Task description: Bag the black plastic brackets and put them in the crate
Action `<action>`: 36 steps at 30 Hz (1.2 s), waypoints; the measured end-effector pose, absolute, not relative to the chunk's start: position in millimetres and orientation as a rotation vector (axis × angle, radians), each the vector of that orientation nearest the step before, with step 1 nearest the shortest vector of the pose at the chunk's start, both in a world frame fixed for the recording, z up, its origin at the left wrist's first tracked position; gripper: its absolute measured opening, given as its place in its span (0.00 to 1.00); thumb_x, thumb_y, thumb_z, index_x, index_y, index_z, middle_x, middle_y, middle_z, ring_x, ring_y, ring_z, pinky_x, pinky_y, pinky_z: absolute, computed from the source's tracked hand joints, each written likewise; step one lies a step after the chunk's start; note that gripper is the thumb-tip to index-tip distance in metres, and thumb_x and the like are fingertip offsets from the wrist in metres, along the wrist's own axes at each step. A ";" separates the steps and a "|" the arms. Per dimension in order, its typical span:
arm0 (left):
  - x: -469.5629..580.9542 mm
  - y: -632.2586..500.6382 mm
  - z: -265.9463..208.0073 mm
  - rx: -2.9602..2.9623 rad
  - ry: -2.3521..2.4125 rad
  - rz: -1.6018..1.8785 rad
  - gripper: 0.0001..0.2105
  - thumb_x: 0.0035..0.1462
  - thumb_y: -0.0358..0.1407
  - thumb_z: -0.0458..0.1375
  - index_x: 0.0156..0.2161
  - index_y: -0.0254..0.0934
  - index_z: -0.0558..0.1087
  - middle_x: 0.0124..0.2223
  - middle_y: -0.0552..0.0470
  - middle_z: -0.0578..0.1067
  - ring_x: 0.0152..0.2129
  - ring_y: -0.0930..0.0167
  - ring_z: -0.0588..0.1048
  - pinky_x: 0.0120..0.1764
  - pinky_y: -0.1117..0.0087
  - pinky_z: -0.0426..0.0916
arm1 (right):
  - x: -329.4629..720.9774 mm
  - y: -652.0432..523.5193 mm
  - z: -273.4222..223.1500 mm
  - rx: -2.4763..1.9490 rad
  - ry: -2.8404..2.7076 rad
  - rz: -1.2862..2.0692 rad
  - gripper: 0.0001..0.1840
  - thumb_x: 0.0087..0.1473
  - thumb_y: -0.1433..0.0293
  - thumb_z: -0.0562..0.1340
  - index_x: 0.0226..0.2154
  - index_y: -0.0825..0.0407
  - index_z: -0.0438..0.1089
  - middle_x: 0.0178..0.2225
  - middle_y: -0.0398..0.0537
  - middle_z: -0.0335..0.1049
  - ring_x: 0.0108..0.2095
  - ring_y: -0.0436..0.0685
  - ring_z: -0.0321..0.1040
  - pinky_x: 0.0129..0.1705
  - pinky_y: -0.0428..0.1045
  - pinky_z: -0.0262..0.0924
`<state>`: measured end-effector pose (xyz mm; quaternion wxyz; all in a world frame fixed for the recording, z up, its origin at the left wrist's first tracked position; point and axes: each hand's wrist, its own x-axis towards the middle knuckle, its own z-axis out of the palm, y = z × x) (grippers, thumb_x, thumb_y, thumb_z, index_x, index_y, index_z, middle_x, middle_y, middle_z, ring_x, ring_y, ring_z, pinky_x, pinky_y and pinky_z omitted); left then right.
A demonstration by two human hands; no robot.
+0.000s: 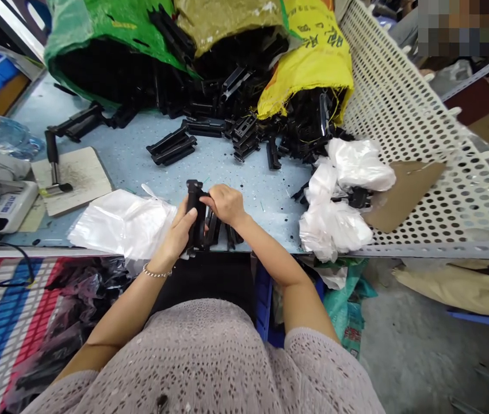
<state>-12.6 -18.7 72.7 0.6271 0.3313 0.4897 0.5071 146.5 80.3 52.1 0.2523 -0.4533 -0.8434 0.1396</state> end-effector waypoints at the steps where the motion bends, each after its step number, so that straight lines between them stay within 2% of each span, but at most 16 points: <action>1: -13.3 -16.1 71.8 0.751 1.153 1.201 0.33 0.63 0.49 0.60 0.70 0.45 0.61 0.44 0.48 0.78 0.32 0.65 0.80 0.37 0.65 0.77 | 143.2 74.9 50.2 -1.257 -2.272 0.420 0.33 0.71 0.45 0.41 0.30 0.48 0.66 0.29 0.51 0.68 0.34 0.61 0.68 0.39 0.54 0.60; 4: -18.6 -6.6 67.0 0.761 1.252 1.300 0.28 0.65 0.50 0.57 0.67 0.45 0.64 0.46 0.48 0.78 0.34 0.66 0.80 0.38 0.67 0.76 | 136.7 41.5 42.5 -1.121 -2.281 0.446 0.33 0.72 0.48 0.38 0.32 0.48 0.68 0.30 0.50 0.70 0.35 0.59 0.69 0.38 0.52 0.60; 8: -26.7 1.3 55.9 0.844 1.331 1.276 0.24 0.67 0.51 0.54 0.62 0.43 0.68 0.41 0.50 0.79 0.35 0.67 0.79 0.38 0.69 0.75 | 135.9 -0.1 21.7 -0.860 -2.416 0.249 0.28 0.71 0.49 0.48 0.34 0.50 0.70 0.32 0.53 0.71 0.35 0.60 0.68 0.39 0.53 0.60; 11: -34.2 6.6 42.0 1.076 1.463 1.155 0.25 0.69 0.52 0.48 0.58 0.38 0.72 0.43 0.46 0.80 0.39 0.63 0.79 0.42 0.66 0.74 | 142.0 9.0 10.3 -0.839 -2.504 0.294 0.24 0.72 0.54 0.51 0.31 0.50 0.70 0.30 0.49 0.72 0.34 0.57 0.68 0.37 0.50 0.59; 14: -38.5 10.5 26.2 1.400 1.755 0.816 0.26 0.71 0.49 0.44 0.63 0.36 0.68 0.45 0.39 0.81 0.42 0.56 0.81 0.45 0.58 0.73 | 163.7 64.4 11.1 -1.123 -2.414 0.305 0.22 0.74 0.59 0.49 0.35 0.50 0.72 0.34 0.49 0.74 0.37 0.57 0.70 0.41 0.50 0.61; 16: -34.8 8.9 17.9 1.550 1.939 0.521 0.27 0.72 0.45 0.43 0.68 0.34 0.63 0.45 0.34 0.82 0.42 0.51 0.81 0.47 0.54 0.72 | 188.6 116.9 15.4 -1.491 -2.193 0.137 0.19 0.73 0.63 0.50 0.44 0.52 0.74 0.44 0.57 0.75 0.46 0.62 0.69 0.48 0.54 0.62; 17: -30.9 6.6 14.8 1.595 2.001 0.394 0.28 0.72 0.44 0.42 0.69 0.32 0.61 0.44 0.33 0.82 0.42 0.50 0.82 0.47 0.53 0.72 | 203.1 143.3 17.6 -1.669 -2.066 0.057 0.17 0.71 0.65 0.53 0.50 0.54 0.73 0.53 0.62 0.72 0.53 0.65 0.67 0.53 0.58 0.61; 19: -21.9 0.3 10.8 1.664 2.051 0.214 0.29 0.73 0.44 0.40 0.71 0.31 0.59 0.41 0.32 0.82 0.40 0.49 0.82 0.45 0.51 0.73 | 233.0 188.1 20.7 -1.972 -1.774 0.024 0.22 0.68 0.68 0.56 0.60 0.58 0.67 0.65 0.69 0.60 0.63 0.70 0.59 0.61 0.62 0.56; 20: -18.4 -2.8 9.7 1.697 2.055 0.158 0.29 0.73 0.45 0.40 0.71 0.32 0.58 0.39 0.33 0.82 0.39 0.49 0.83 0.44 0.51 0.73 | 246.8 204.1 21.5 -2.073 -1.659 0.114 0.24 0.67 0.69 0.56 0.62 0.60 0.64 0.65 0.72 0.60 0.63 0.71 0.59 0.61 0.63 0.55; 22: -15.5 -7.0 9.4 1.754 2.055 0.124 0.29 0.73 0.47 0.41 0.70 0.32 0.60 0.38 0.33 0.81 0.39 0.48 0.82 0.43 0.49 0.74 | 268.6 219.4 21.4 -2.159 -1.538 0.272 0.23 0.66 0.70 0.54 0.60 0.64 0.66 0.60 0.74 0.67 0.60 0.71 0.64 0.59 0.63 0.59; 25: -18.7 -4.1 12.9 1.801 2.039 0.378 0.28 0.72 0.47 0.44 0.67 0.30 0.65 0.46 0.30 0.79 0.47 0.48 0.80 0.50 0.48 0.73 | 277.3 198.4 18.4 -2.130 -1.546 0.367 0.22 0.69 0.68 0.49 0.54 0.62 0.71 0.48 0.67 0.77 0.51 0.68 0.72 0.53 0.60 0.65; 28: -15.1 10.1 20.8 1.690 1.738 0.827 0.27 0.70 0.47 0.50 0.67 0.35 0.64 0.55 0.33 0.75 0.54 0.54 0.75 0.58 0.52 0.69 | 253.3 132.9 15.0 -1.874 -1.664 0.338 0.23 0.71 0.64 0.49 0.57 0.57 0.70 0.48 0.61 0.78 0.48 0.65 0.75 0.52 0.59 0.67; 30: -5.8 22.1 27.8 1.444 1.434 1.070 0.34 0.67 0.49 0.55 0.73 0.42 0.52 0.62 0.36 0.70 0.54 0.59 0.75 0.57 0.54 0.70 | 227.2 79.0 17.0 -1.548 -1.819 0.217 0.24 0.71 0.60 0.52 0.60 0.55 0.68 0.52 0.62 0.77 0.52 0.67 0.73 0.55 0.61 0.67; 32: 3.2 31.6 35.4 1.140 1.242 1.252 0.44 0.64 0.49 0.59 0.75 0.48 0.37 0.65 0.37 0.65 0.50 0.62 0.77 0.52 0.57 0.73 | 203.6 33.1 24.4 -1.250 -2.023 0.163 0.23 0.70 0.61 0.56 0.61 0.52 0.68 0.55 0.61 0.76 0.56 0.67 0.72 0.59 0.62 0.65; 34: 6.5 33.9 43.8 0.909 1.168 1.305 0.46 0.62 0.48 0.61 0.75 0.49 0.37 0.59 0.40 0.70 0.40 0.65 0.80 0.44 0.61 0.76 | 189.1 7.6 34.7 -0.894 -2.233 0.242 0.19 0.69 0.62 0.58 0.59 0.49 0.70 0.54 0.56 0.77 0.56 0.63 0.73 0.58 0.59 0.67; 36: 3.6 27.2 53.3 0.792 1.138 1.248 0.42 0.60 0.45 0.61 0.74 0.46 0.46 0.47 0.47 0.76 0.30 0.68 0.78 0.35 0.65 0.75 | 184.1 6.5 43.6 -0.767 -2.267 0.325 0.17 0.71 0.61 0.55 0.57 0.47 0.71 0.50 0.52 0.79 0.51 0.59 0.76 0.52 0.55 0.70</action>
